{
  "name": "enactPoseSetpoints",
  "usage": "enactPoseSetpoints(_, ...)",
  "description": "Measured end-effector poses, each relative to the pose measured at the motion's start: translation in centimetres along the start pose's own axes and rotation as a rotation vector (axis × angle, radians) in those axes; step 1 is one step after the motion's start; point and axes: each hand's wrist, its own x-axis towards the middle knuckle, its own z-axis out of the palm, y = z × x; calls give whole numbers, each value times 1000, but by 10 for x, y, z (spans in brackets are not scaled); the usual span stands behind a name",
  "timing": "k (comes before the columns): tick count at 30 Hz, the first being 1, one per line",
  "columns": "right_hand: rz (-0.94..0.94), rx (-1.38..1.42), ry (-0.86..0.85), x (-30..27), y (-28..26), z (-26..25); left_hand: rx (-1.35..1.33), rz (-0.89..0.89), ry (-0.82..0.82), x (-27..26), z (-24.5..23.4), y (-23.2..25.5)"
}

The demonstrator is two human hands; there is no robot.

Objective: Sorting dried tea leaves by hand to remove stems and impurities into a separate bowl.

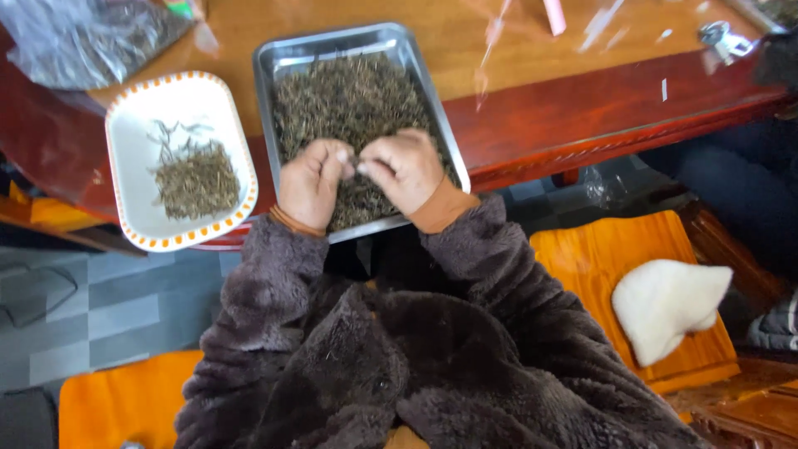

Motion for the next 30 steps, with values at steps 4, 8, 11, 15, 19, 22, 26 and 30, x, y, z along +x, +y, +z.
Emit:
enactPoseSetpoints(4, 5, -15, 44, 5, -15, -16, -154, -2, 23, -1, -8, 6)
enactPoseSetpoints(8, 36, 16, 61, 4, -9, -10, -264, 26, -6, -2, -6, 6)
enactPoseSetpoints(11, 41, 32, 58, 9, -18, -11, -272, -2, -20, 1, 0, -3)
enactPoseSetpoints(15, 25, 139, 40, 11, -23, -11, -273, -64, -3, 1, 2, -10)
enactPoseSetpoints(19, 17, 249, 16, 16, -32, -18, -315, -76, 0, 0, -3, -2)
enactPoseSetpoints(22, 40, 254, 16, 17, -38, -21, -344, -100, 24, 0, -2, -2)
enactPoseSetpoints(26, 97, 332, 28, 17, -41, -23, -275, -60, 15, -2, -2, -6)
enactPoseSetpoints(30, 127, 343, 1, 15, -40, -23, -284, -10, 6, -1, -2, -1)
